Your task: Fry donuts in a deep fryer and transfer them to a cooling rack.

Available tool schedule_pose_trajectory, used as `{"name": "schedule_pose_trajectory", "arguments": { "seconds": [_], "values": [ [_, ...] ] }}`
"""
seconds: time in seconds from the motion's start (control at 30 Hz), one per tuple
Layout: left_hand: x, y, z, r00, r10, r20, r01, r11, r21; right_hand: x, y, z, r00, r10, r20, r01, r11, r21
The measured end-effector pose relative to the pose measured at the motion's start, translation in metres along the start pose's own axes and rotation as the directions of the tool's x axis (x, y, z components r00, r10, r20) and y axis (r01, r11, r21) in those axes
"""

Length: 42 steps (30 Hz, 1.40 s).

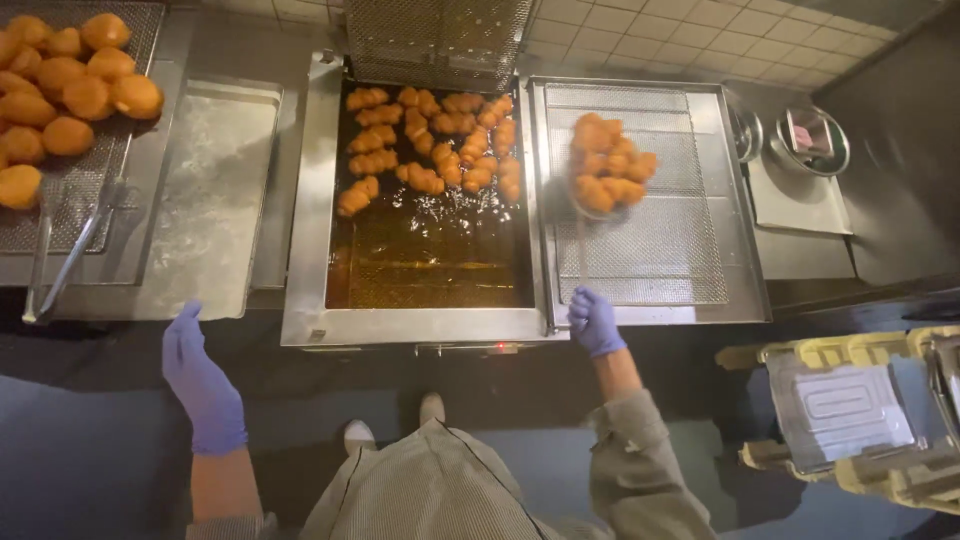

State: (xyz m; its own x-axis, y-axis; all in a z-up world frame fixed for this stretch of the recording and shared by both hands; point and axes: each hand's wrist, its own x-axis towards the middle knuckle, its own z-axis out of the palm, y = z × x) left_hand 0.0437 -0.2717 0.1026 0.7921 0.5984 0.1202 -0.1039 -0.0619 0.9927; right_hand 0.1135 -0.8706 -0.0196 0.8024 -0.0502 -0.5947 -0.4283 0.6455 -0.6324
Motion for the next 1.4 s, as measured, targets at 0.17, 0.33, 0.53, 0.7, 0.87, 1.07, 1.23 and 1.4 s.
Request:
{"name": "schedule_pose_trajectory", "arguments": {
  "seconds": [0.17, 0.33, 0.53, 0.7, 0.87, 1.07, 1.23, 1.4],
  "values": [
    [0.004, -0.003, -0.005, 0.997, -0.054, -0.047, 0.055, 0.998, 0.017, 0.017, -0.064, -0.061, 0.948, 0.011, 0.319, -0.101, 0.958, 0.267],
    [0.004, -0.001, -0.010, 0.998, -0.025, -0.059, 0.025, 1.000, 0.007, 0.015, -0.101, -0.049, 0.941, -0.088, 0.326, -0.058, 0.908, 0.415],
    [0.003, -0.001, -0.018, 0.997, -0.028, -0.068, 0.030, 0.999, 0.033, -0.001, -0.116, -0.046, 0.874, -0.095, 0.476, -0.200, 0.823, 0.531],
    [0.003, 0.002, -0.022, 0.996, -0.039, -0.075, 0.042, 0.998, 0.042, 0.005, -0.097, -0.028, 0.845, -0.177, 0.505, -0.178, 0.797, 0.577],
    [0.004, -0.001, -0.017, 0.997, -0.023, -0.071, 0.025, 0.999, 0.032, -0.024, -0.077, 0.001, 0.873, -0.180, 0.454, -0.218, 0.689, 0.691],
    [0.010, -0.009, 0.005, 0.999, 0.024, -0.037, -0.022, 0.999, 0.045, -0.017, -0.008, 0.005, 0.706, 0.136, 0.695, -0.381, 0.900, 0.211],
    [0.006, 0.010, 0.034, 0.992, 0.094, 0.084, -0.100, 0.992, 0.081, -0.051, 0.044, 0.082, 0.814, 0.388, 0.433, -0.464, 0.882, 0.083],
    [0.005, 0.014, 0.042, 0.994, 0.000, 0.108, 0.001, 1.000, -0.010, -0.038, 0.079, 0.098, 0.688, 0.489, 0.537, -0.588, 0.809, 0.016]
  ]
}}
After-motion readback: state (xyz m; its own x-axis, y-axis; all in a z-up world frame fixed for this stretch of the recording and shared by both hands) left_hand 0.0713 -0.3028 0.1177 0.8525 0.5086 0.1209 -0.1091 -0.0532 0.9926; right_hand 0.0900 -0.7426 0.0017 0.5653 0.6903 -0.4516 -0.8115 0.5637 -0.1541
